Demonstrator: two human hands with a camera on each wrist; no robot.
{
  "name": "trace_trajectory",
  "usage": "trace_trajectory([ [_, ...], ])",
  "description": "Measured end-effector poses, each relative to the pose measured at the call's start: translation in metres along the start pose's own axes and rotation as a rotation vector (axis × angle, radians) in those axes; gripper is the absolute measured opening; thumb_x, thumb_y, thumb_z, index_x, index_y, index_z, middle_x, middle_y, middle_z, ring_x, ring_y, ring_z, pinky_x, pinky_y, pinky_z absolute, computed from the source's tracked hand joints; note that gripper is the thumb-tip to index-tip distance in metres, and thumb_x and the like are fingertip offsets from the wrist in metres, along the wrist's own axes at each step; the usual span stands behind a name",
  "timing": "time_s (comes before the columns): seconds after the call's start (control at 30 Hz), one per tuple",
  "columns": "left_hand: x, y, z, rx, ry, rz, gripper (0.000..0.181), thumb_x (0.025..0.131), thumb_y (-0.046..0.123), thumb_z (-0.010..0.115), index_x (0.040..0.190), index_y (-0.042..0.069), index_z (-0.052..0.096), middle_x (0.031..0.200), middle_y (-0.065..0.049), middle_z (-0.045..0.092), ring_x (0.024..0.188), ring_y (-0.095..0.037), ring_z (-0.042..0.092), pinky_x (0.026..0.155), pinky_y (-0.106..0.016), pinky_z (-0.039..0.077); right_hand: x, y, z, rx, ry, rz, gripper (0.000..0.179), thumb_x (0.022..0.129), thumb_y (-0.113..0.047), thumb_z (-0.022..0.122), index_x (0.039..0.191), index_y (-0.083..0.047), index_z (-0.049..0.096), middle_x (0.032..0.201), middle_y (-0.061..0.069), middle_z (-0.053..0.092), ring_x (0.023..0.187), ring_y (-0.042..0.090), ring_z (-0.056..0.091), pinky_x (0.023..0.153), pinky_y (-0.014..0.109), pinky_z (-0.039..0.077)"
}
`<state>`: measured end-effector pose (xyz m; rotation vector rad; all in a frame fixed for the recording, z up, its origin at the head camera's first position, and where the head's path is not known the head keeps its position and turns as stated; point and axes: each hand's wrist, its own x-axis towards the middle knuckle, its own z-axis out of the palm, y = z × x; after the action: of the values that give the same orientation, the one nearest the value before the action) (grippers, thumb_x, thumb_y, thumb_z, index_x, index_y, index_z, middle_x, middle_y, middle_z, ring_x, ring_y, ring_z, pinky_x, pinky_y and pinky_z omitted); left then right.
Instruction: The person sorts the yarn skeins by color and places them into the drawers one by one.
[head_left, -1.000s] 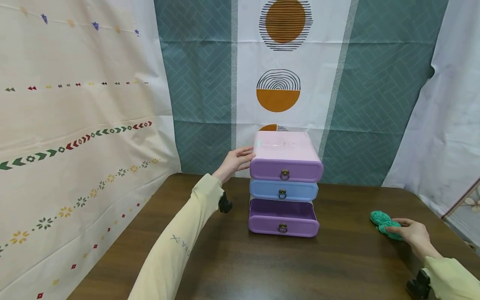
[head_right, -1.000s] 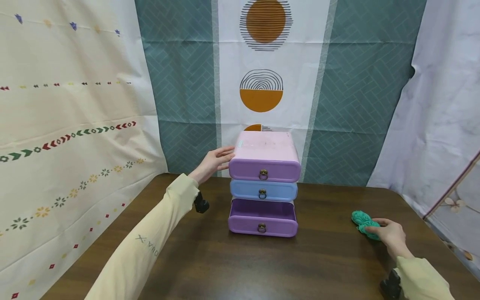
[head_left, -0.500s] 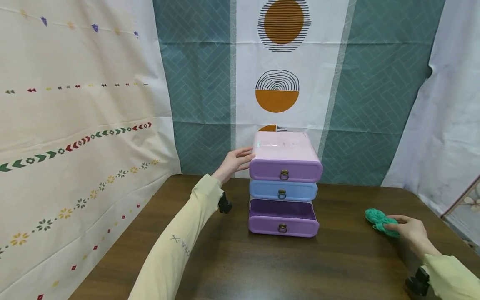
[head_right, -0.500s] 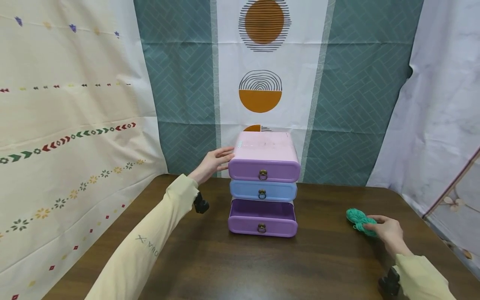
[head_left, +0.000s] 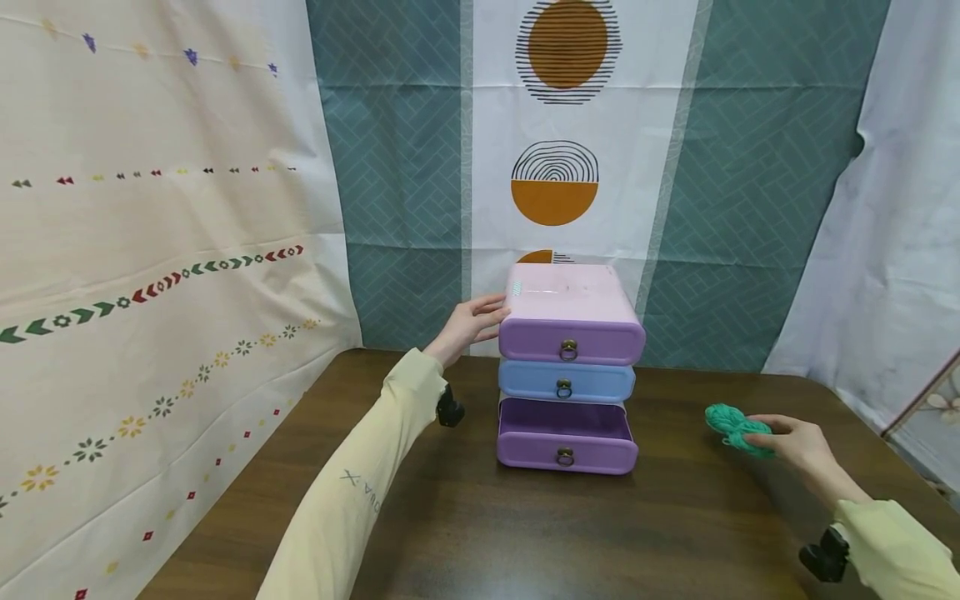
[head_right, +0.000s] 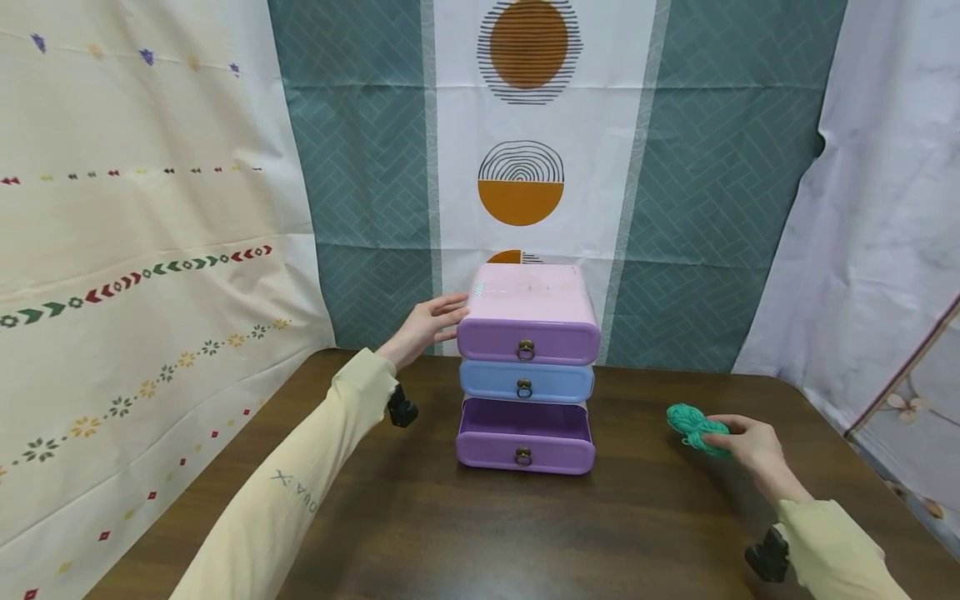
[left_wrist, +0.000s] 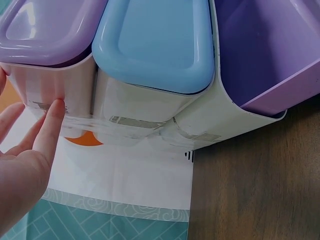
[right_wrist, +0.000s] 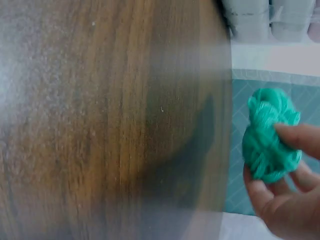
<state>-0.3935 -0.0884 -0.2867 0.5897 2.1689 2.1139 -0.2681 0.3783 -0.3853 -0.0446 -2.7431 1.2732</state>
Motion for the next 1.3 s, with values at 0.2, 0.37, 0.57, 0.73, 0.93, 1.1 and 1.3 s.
trace_trajectory([
  [0.2,-0.011,0.016,0.002,-0.019,-0.047,-0.027,0.051,0.089,0.013,0.059,0.135,0.001,0.04,0.13,-0.018,0.042,0.112,-0.026,0.048,0.087,-0.036,0.045,0.001,-0.009,0.004,-0.024,-0.027,-0.078,0.06,0.084,-0.034,0.065,0.121,0.011,0.05,0.124,0.034,0.04,0.102,0.039,0.043,0.067,0.035,0.047],
  [0.37,-0.014,0.02,0.003,-0.019,-0.054,-0.041,0.051,0.089,0.014,0.059,0.135,0.002,0.04,0.131,-0.019,0.041,0.113,-0.027,0.047,0.088,-0.036,0.044,0.0,-0.021,0.005,-0.031,-0.036,-0.118,0.058,0.084,-0.034,0.065,0.121,0.009,0.051,0.123,0.033,0.041,0.105,0.041,0.041,0.069,0.036,0.046],
  [0.57,-0.003,0.005,0.0,-0.014,-0.018,-0.026,0.05,0.087,0.019,0.063,0.133,0.007,0.045,0.127,-0.013,0.046,0.108,-0.021,0.051,0.083,-0.031,0.047,0.002,-0.034,0.006,-0.083,-0.031,-0.204,0.051,0.084,-0.032,0.066,0.118,0.005,0.055,0.115,0.024,0.051,0.097,0.029,0.049,0.068,0.034,0.047],
  [0.73,-0.001,0.001,0.0,-0.001,-0.003,-0.024,0.05,0.087,0.022,0.064,0.132,0.009,0.047,0.126,-0.012,0.047,0.108,-0.021,0.052,0.083,-0.031,0.047,0.006,-0.047,0.007,-0.075,-0.07,-0.238,0.047,0.084,-0.03,0.066,0.118,0.002,0.057,0.112,0.02,0.054,0.092,0.023,0.05,0.067,0.035,0.046],
  [0.93,0.0,0.001,-0.001,-0.01,-0.004,-0.031,0.052,0.086,0.022,0.064,0.133,0.009,0.046,0.129,-0.013,0.045,0.11,-0.022,0.05,0.085,-0.033,0.046,0.008,-0.061,0.012,-0.048,-0.129,-0.272,0.045,0.085,-0.027,0.066,0.118,0.001,0.057,0.111,0.017,0.056,0.09,0.017,0.053,0.068,0.034,0.047],
  [1.1,-0.001,0.001,0.0,-0.013,-0.006,-0.032,0.051,0.087,0.021,0.064,0.133,0.009,0.046,0.127,-0.012,0.047,0.108,-0.021,0.051,0.083,-0.031,0.047,0.008,-0.067,0.016,-0.041,-0.146,-0.292,0.043,0.084,-0.025,0.066,0.118,0.0,0.057,0.107,0.014,0.058,0.088,0.014,0.054,0.069,0.032,0.047],
  [1.3,-0.001,0.001,0.001,-0.008,0.015,-0.02,0.048,0.087,0.019,0.063,0.131,0.008,0.049,0.124,-0.012,0.049,0.105,-0.02,0.054,0.085,-0.035,0.046,0.008,-0.077,0.022,-0.006,-0.187,-0.313,0.043,0.084,-0.024,0.067,0.118,0.0,0.057,0.104,0.013,0.059,0.087,0.016,0.055,0.069,0.032,0.048],
])
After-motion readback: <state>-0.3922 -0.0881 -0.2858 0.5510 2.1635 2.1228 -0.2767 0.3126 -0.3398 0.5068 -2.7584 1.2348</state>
